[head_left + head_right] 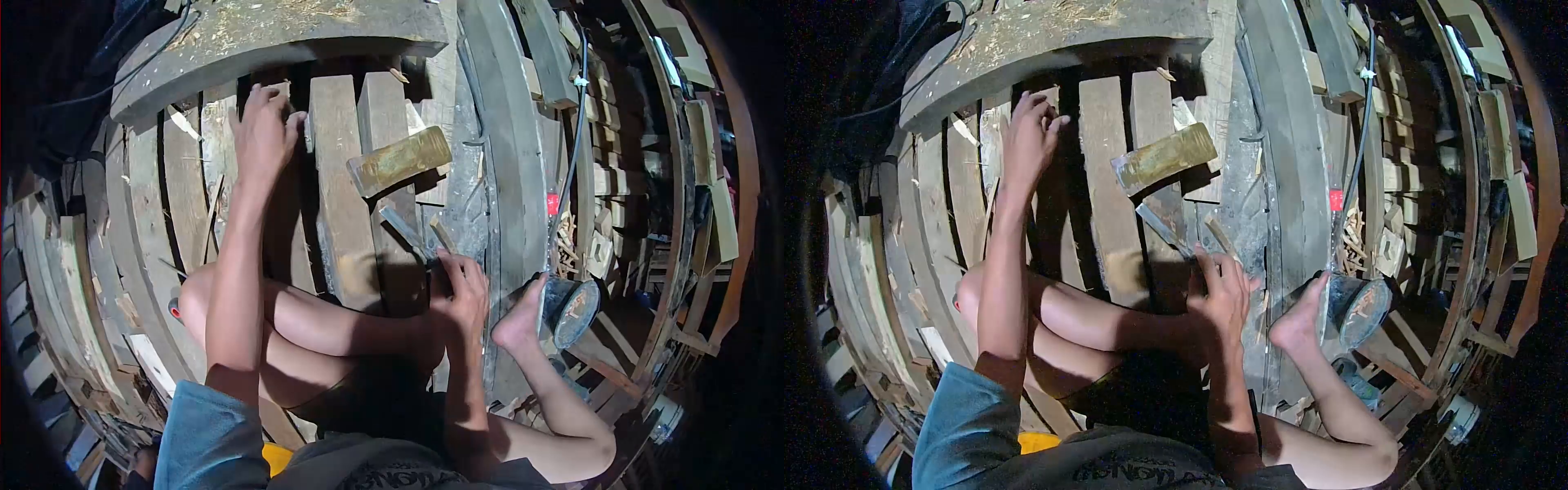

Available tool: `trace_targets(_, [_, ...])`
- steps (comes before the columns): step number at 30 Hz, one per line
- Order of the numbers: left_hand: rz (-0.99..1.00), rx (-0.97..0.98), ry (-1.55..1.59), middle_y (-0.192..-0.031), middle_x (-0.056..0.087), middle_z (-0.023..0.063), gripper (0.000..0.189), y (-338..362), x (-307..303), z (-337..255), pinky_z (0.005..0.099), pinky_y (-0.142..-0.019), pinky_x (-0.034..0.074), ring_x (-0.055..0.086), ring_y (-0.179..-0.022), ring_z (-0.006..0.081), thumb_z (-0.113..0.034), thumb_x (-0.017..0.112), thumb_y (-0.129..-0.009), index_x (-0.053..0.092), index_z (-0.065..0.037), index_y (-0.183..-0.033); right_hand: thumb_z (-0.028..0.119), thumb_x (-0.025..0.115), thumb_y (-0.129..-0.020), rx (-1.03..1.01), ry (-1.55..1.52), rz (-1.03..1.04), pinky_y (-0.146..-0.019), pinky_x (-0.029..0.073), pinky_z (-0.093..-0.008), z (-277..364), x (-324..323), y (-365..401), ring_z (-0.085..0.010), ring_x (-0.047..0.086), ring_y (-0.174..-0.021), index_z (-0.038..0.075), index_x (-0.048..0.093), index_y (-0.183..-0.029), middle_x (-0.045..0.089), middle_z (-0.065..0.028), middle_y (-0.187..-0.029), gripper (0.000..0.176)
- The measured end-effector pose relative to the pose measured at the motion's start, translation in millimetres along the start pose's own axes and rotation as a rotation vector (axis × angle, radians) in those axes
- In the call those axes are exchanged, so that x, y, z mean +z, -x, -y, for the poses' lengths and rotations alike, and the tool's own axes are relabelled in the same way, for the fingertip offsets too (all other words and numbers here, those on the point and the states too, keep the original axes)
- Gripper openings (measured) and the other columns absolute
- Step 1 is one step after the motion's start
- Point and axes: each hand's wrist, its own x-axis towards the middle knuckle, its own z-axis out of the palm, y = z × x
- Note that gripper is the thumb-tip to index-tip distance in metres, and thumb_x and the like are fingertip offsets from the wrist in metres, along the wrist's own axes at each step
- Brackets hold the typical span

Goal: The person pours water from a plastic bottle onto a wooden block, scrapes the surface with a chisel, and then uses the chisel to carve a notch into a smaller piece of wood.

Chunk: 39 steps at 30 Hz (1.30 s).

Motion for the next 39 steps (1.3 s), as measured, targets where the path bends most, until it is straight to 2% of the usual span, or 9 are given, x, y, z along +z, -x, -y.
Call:
trace_targets(3, [0.119, 0.109, 0.407, -0.128, 0.055, 0.0173, 0.016, -3.8, 6.5, -12.9, 0.0423, -0.108, 0.034, 0.047, -0.127, 0.0364, -0.012, 0.060, -0.089, 0.065, -0.001, -0.098, -0.001, 0.067, -0.068, 0.036, -0.042, 0.004, -0.082, 0.046, -0.0389, 2.4, 3.9, 0.3, -0.0285, 0.061, -0.091, 0.009, 0.066, -0.114, 0.063, -0.0099, -0.094, 0.046])
trace_targets(7, [0.424, 0.221, 0.777, -0.146, 0.036, 0.0164, 0.041, 20.3, 1.9, -55.8, 0.0437, -0.112, 0.029, 0.035, -0.136, 0.0333, -0.023, 0.061, -0.090, 0.053, -0.009, -0.127, -0.002, 0.067, -0.066, 0.032, -0.116, -0.020, -0.084, 0.045, -0.0372, -4.9, 12.0, 1.1, -0.0288, 0.061, -0.092, 0.010, 0.065, -0.117, 0.062, -0.0099, -0.094, 0.053])
trace_targets(10, [0.606, 0.282, 0.738, -0.150, 0.024, 0.0236, 0.095, 41.6, 7.3, -77.5, 0.0495, -0.115, 0.022, 0.025, -0.140, 0.0407, -0.050, 0.077, -0.072, 0.030, -0.012, -0.145, -0.001, 0.068, -0.067, 0.083, -0.128, -0.037, -0.083, 0.045, -0.0365, 1.2, 9.5, 0.1, -0.0290, 0.061, -0.091, 0.008, 0.066, -0.117, 0.063, -0.0108, -0.095, 0.051])
trace_targets(16, [0.446, 0.290, 0.538, -0.150, 0.021, 0.0258, 0.102, 50.8, 18.7, -81.9, 0.0516, -0.115, 0.018, 0.016, -0.142, 0.0432, -0.052, 0.078, -0.069, 0.026, -0.013, -0.148, 0.001, 0.069, -0.068, 0.098, -0.122, -0.013, -0.084, 0.043, -0.0367, -2.8, 9.3, 2.1, -0.0270, 0.062, -0.089, 0.007, 0.065, -0.119, 0.063, -0.0106, -0.093, 0.052])
trace_targets(26, [0.297, 0.278, 0.274, -0.150, 0.022, 0.0250, 0.091, 31.7, 9.7, -66.2, 0.0508, -0.117, 0.015, 0.014, -0.143, 0.0418, -0.030, 0.078, -0.073, 0.027, -0.014, -0.147, 0.000, 0.068, -0.076, 0.103, -0.221, -0.125, -0.086, 0.045, -0.0348, 9.8, 6.7, 5.3, -0.0268, 0.064, -0.093, 0.004, 0.065, -0.114, 0.066, -0.0131, -0.100, 0.038])
trace_targets(29, [0.179, 0.099, 0.702, -0.147, 0.030, 0.0228, 0.081, 14.5, 19.4, -48.2, 0.0427, -0.116, 0.020, 0.023, -0.141, 0.0369, -0.025, 0.075, -0.079, 0.030, -0.009, -0.145, -0.004, 0.066, -0.075, 0.144, -0.238, -0.142, -0.086, 0.048, -0.0343, 6.6, -1.2, 3.4, -0.0288, 0.064, -0.093, -0.001, 0.065, -0.114, 0.066, -0.0175, -0.100, 0.039])
trace_targets(34, [0.133, -0.029, 0.874, -0.137, 0.048, 0.0150, 0.034, 12.4, 8.8, -55.0, 0.0415, -0.108, 0.030, 0.042, -0.128, 0.0323, -0.024, 0.066, -0.089, 0.057, -0.005, -0.115, 0.000, 0.067, -0.073, 0.150, -0.225, -0.177, -0.083, 0.045, -0.0353, -5.4, -0.1, 1.7, -0.0290, 0.062, -0.089, 0.008, 0.065, -0.120, 0.065, -0.0121, -0.098, 0.048])
trace_targets(37, [0.004, 0.224, 0.765, -0.127, 0.058, 0.0118, 0.019, 18.0, 20.0, -57.9, 0.0418, -0.109, 0.029, 0.041, -0.130, 0.0300, -0.016, 0.058, -0.093, 0.063, 0.000, -0.083, 0.000, 0.067, -0.072, 0.146, -0.198, -0.161, -0.082, 0.046, -0.0369, -2.5, -0.8, 2.9, -0.0297, 0.062, -0.089, 0.007, 0.065, -0.119, 0.064, -0.0123, -0.098, 0.047])
trace_targets(39, [0.038, 0.272, 0.759, -0.136, 0.050, 0.0119, 0.012, 19.7, 19.7, -63.1, 0.0439, -0.112, 0.027, 0.037, -0.133, 0.0317, -0.014, 0.058, -0.091, 0.066, -0.006, -0.096, 0.000, 0.066, -0.072, 0.141, -0.195, -0.166, -0.084, 0.045, -0.0360, -3.8, 1.6, 4.1, -0.0285, 0.062, -0.089, 0.007, 0.066, -0.118, 0.064, -0.0116, -0.097, 0.047])
